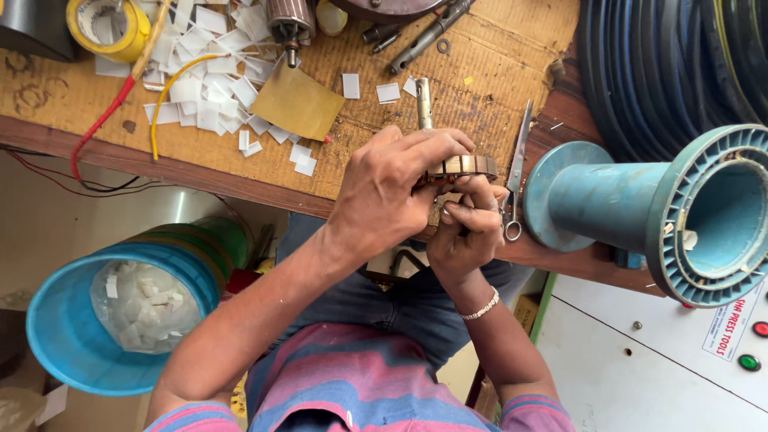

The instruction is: The person assembles a motor stator by inserting small white insulating pieces into slots between copper windings. They use scissors to trim the pieces and a green screwdriver to press them into place. The work is performed at a cluttered workbench with tools and motor parts visible.

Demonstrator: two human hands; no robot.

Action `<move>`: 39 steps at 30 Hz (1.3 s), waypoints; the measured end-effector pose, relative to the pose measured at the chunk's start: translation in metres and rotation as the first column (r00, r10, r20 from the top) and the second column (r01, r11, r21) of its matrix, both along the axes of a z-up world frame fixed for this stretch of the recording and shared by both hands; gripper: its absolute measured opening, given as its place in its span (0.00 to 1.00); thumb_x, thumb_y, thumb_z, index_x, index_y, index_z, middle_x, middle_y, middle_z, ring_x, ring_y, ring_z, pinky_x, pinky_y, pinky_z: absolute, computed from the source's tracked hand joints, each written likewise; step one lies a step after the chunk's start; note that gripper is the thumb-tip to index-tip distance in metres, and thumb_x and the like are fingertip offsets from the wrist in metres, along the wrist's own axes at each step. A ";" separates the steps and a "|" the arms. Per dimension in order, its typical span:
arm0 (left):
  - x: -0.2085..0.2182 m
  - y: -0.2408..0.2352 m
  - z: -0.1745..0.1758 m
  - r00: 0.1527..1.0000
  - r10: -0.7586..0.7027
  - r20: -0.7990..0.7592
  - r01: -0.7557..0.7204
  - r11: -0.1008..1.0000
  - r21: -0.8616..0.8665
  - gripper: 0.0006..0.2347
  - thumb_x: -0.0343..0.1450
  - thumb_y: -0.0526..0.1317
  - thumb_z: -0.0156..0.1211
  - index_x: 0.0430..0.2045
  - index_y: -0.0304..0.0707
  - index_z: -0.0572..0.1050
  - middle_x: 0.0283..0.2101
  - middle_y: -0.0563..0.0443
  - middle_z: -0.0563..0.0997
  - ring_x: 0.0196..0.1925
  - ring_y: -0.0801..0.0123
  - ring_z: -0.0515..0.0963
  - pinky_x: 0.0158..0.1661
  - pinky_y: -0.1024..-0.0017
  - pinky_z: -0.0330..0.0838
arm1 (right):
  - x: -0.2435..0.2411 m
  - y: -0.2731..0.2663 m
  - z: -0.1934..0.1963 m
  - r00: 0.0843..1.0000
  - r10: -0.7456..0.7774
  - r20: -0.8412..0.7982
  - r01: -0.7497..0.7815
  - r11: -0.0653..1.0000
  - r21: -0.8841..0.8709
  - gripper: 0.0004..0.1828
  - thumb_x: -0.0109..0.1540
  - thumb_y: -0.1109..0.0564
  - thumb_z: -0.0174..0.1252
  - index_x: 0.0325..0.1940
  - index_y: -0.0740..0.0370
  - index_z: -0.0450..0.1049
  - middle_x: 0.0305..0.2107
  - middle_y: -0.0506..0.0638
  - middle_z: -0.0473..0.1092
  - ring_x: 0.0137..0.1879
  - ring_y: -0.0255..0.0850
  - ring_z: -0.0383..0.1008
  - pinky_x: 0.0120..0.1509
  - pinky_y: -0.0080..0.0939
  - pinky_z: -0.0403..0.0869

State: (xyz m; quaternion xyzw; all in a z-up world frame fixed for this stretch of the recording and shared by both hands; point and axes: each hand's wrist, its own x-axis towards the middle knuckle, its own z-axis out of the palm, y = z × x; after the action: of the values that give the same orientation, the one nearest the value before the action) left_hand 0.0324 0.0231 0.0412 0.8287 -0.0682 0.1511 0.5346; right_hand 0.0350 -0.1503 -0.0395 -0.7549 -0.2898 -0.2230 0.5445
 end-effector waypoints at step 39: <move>-0.061 -0.047 -0.021 0.917 0.343 0.202 -0.394 0.860 0.325 0.16 0.69 0.32 0.64 0.49 0.57 0.79 0.69 0.48 0.67 0.74 0.51 0.60 0.72 0.57 0.55 | -0.006 0.000 0.019 0.972 -0.047 0.229 0.088 0.981 -0.171 0.10 0.66 0.66 0.62 0.45 0.59 0.67 0.50 0.55 0.72 0.47 0.53 0.73 0.57 0.52 0.65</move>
State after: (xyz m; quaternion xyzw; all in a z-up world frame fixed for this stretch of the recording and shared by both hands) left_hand -0.0288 -0.0242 0.0206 0.8975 0.0288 0.2921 0.3290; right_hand 0.0291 -0.1499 -0.0207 -0.7805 -0.3424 -0.2980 0.4299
